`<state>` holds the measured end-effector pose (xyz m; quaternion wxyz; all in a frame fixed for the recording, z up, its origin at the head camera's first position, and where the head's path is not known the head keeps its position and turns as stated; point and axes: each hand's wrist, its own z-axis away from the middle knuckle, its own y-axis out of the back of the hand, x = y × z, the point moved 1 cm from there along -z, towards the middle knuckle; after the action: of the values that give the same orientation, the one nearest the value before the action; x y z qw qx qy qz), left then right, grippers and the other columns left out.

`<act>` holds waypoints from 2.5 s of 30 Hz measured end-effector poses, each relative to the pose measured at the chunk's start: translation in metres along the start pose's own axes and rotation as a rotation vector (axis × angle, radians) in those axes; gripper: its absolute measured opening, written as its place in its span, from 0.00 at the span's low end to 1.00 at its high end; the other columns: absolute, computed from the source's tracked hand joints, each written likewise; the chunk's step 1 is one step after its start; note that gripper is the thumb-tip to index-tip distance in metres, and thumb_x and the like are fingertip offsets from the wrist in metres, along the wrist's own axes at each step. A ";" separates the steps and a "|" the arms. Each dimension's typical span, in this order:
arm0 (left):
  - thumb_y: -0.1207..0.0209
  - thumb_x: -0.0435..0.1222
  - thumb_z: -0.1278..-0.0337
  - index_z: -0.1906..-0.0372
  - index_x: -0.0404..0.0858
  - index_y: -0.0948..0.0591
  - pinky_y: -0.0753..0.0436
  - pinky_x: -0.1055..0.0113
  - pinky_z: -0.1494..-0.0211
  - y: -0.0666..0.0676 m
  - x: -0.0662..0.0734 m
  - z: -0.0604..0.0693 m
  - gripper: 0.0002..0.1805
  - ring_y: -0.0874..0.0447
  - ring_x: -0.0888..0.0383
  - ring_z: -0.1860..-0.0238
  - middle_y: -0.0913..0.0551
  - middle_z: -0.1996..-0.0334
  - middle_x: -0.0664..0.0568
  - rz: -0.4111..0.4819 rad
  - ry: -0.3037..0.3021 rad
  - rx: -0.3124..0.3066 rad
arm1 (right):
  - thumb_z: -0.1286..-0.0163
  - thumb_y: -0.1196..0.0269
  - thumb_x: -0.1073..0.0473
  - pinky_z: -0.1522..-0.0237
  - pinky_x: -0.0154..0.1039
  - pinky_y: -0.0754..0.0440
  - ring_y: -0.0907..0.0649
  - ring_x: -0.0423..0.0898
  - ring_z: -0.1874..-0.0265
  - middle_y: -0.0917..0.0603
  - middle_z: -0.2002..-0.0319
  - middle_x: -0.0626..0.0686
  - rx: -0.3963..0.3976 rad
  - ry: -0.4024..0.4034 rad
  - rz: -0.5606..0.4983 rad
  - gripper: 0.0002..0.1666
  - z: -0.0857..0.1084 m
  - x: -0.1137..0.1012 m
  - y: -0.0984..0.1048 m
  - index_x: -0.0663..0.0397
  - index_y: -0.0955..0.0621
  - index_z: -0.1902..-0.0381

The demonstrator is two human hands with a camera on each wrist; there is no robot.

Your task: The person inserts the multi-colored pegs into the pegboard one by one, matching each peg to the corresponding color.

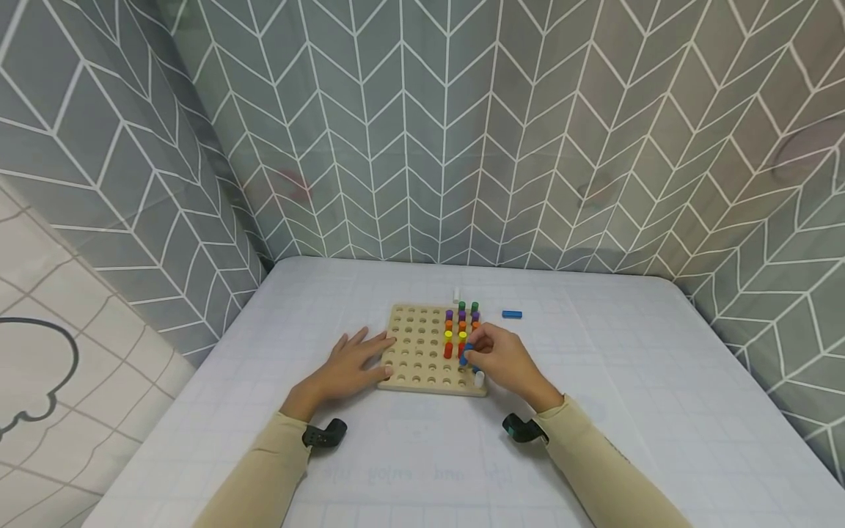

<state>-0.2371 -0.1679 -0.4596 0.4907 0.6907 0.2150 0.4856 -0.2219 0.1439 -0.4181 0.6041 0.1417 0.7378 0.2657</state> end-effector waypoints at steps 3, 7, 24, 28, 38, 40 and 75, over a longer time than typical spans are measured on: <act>0.48 0.60 0.31 0.24 0.50 0.33 0.65 0.37 0.24 0.000 0.000 0.000 0.36 0.58 0.40 0.21 0.41 0.23 0.51 -0.001 0.000 -0.003 | 0.37 0.31 0.65 0.59 0.41 0.16 0.17 0.43 0.64 0.16 0.66 0.47 -0.010 0.010 0.028 0.09 0.000 -0.001 0.000 0.56 0.20 0.60; 0.49 0.61 0.31 0.24 0.50 0.34 0.65 0.38 0.24 0.000 -0.001 -0.001 0.36 0.59 0.41 0.21 0.41 0.22 0.52 -0.009 0.004 -0.010 | 0.37 0.31 0.66 0.58 0.40 0.15 0.17 0.42 0.64 0.15 0.66 0.46 -0.031 0.028 0.071 0.09 0.000 -0.002 -0.001 0.55 0.19 0.60; 0.50 0.62 0.31 0.23 0.51 0.36 0.65 0.39 0.23 0.001 -0.002 -0.002 0.37 0.59 0.42 0.21 0.42 0.22 0.53 -0.013 0.004 -0.015 | 0.37 0.30 0.63 0.59 0.40 0.16 0.17 0.39 0.65 0.14 0.67 0.43 -0.052 0.103 0.229 0.07 0.000 -0.003 -0.002 0.51 0.18 0.63; 0.49 0.61 0.31 0.23 0.52 0.35 0.65 0.40 0.23 0.002 -0.001 -0.003 0.36 0.59 0.42 0.21 0.42 0.22 0.53 -0.018 0.006 -0.011 | 0.37 0.30 0.63 0.58 0.41 0.16 0.17 0.39 0.64 0.14 0.66 0.43 -0.053 0.109 0.233 0.07 0.000 -0.003 -0.001 0.51 0.18 0.62; 0.48 0.61 0.31 0.23 0.51 0.35 0.65 0.39 0.23 -0.001 -0.003 0.000 0.37 0.59 0.41 0.21 0.42 0.22 0.52 -0.013 0.014 -0.015 | 0.37 0.30 0.64 0.58 0.40 0.16 0.17 0.39 0.64 0.15 0.66 0.44 -0.093 0.123 0.214 0.07 0.002 -0.002 -0.003 0.52 0.18 0.62; 0.49 0.61 0.31 0.23 0.51 0.35 0.65 0.40 0.23 -0.001 -0.003 0.001 0.37 0.59 0.41 0.21 0.42 0.22 0.53 -0.014 0.017 -0.018 | 0.36 0.30 0.64 0.57 0.40 0.16 0.17 0.39 0.63 0.15 0.65 0.44 -0.106 0.130 0.202 0.06 0.002 -0.003 -0.002 0.53 0.18 0.62; 0.49 0.61 0.31 0.23 0.52 0.35 0.65 0.40 0.23 0.000 -0.002 0.000 0.36 0.59 0.43 0.21 0.42 0.22 0.53 -0.020 0.007 -0.004 | 0.27 0.37 0.64 0.54 0.51 0.14 0.15 0.64 0.56 0.15 0.55 0.69 -0.038 0.034 -0.156 0.13 -0.007 0.017 0.058 0.71 0.20 0.53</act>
<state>-0.2380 -0.1692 -0.4609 0.4962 0.6858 0.2228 0.4835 -0.2395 0.1989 -0.3984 0.6129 0.0678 0.7515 0.2345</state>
